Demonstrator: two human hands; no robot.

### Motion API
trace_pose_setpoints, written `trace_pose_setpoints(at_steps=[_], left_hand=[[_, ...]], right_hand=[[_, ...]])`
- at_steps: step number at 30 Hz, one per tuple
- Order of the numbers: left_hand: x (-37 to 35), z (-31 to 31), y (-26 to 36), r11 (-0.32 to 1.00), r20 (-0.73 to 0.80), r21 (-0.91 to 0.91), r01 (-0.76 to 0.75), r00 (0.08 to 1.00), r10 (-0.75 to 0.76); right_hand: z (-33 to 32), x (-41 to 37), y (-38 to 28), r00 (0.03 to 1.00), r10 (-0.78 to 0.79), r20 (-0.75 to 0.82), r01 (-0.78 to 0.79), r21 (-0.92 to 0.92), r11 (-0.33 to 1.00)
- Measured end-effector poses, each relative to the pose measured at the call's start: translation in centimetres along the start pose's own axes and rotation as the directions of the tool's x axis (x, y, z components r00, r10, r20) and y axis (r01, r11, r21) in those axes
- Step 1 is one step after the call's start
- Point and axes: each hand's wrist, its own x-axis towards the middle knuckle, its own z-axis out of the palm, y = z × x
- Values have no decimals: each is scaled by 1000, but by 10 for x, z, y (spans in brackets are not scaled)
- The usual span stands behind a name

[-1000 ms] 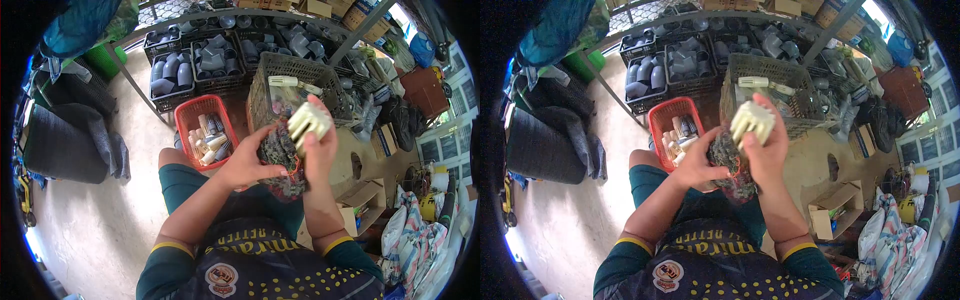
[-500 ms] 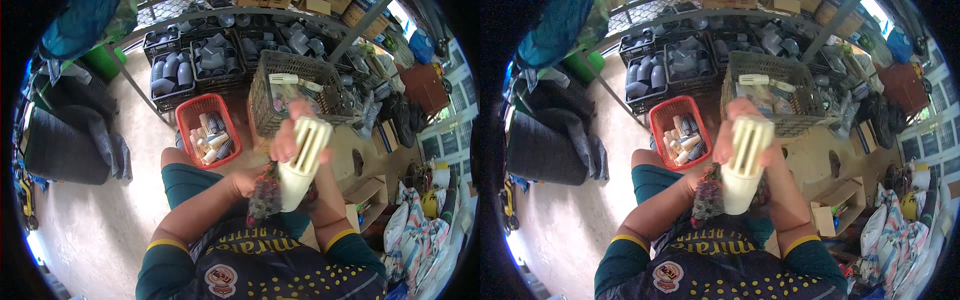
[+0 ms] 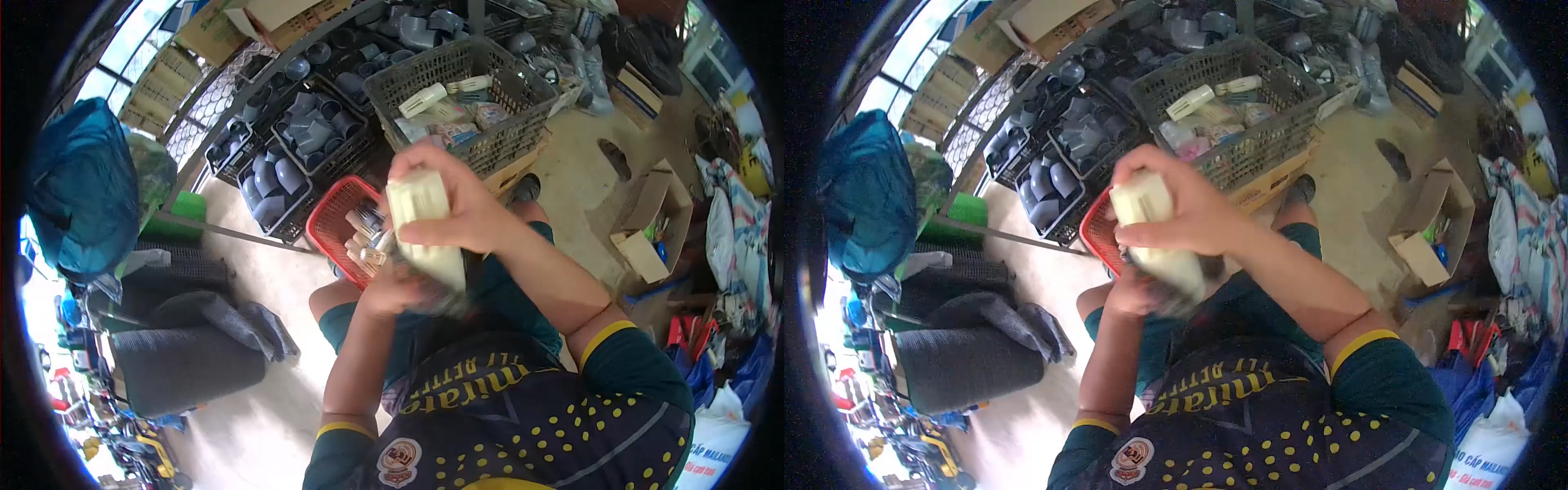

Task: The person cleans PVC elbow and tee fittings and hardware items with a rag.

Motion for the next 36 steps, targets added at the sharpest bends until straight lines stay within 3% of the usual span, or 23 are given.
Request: trace_pose_setpoints(at_steps=[2,5,6,8,10,11,12,13,14,15,17,19,20,21,22,23,24,25,26,27,29,32,36], left_hand=[[6,-1,-21,892,190,-452,-16,975,114],[29,-53,-71,767,161,-640,34,983,90],[36,-55,-69,722,155,-691,46,984,86],[38,-60,-61,862,115,-507,-27,988,99],[17,-18,-11,983,52,74,-166,985,162],[29,-43,-8,825,-34,545,-148,980,198],[35,-30,-2,718,-103,679,-156,947,303],[38,-16,-1,590,-149,796,-139,899,413],[42,-23,-9,572,-97,786,-235,866,490],[40,-22,-10,624,-117,748,-225,881,458],[30,-22,-7,713,-136,670,-205,911,390],[18,-32,-3,920,-48,339,-195,973,224],[11,-38,-2,978,16,155,-142,990,142],[7,-39,-2,997,93,-33,-67,993,70],[8,-8,-6,976,-48,-74,-205,978,202],[21,9,-20,730,-156,613,-301,860,486],[23,17,-20,585,-163,772,-251,810,563],[19,22,-24,597,-123,750,-287,825,551],[11,24,-27,801,-78,507,-318,909,410],[0,23,-28,955,-5,191,-227,973,233],[-10,23,-33,980,184,-194,34,983,2],[-10,22,-42,885,329,-406,228,940,-92],[-4,9,-38,862,310,-446,239,945,-102]], right_hand=[[3,6,-16,938,-33,345,-69,281,957],[-1,18,9,855,-30,517,-177,346,921],[0,19,5,915,2,402,-149,334,931],[-12,24,-1,982,41,185,-66,132,989],[-18,27,1,999,-33,36,40,-227,973],[-19,28,9,993,-117,-10,102,-416,903],[-18,30,17,977,-208,-38,147,-589,794],[-13,29,24,963,-231,-142,107,-585,804],[-5,25,30,936,-252,-245,68,-577,814],[1,22,33,898,-274,-345,33,-568,823],[4,19,28,878,-233,-419,23,-450,893],[1,18,25,883,-105,-457,-14,-251,968],[-1,17,18,915,18,-403,16,80,997],[-2,18,22,954,9,-300,53,197,979],[-5,20,26,981,-18,-192,77,306,949],[-9,22,27,995,-61,-83,90,404,910],[-11,22,24,984,-75,163,-22,525,851],[-13,22,28,922,-132,363,-121,596,794],[-7,19,33,885,-164,436,-186,654,733],[-2,18,35,864,-190,465,-222,693,686],[5,18,36,840,-232,490,-264,744,613],[-1,21,33,891,-213,401,-169,728,665],[-23,11,27,952,-42,303,-130,526,840]])
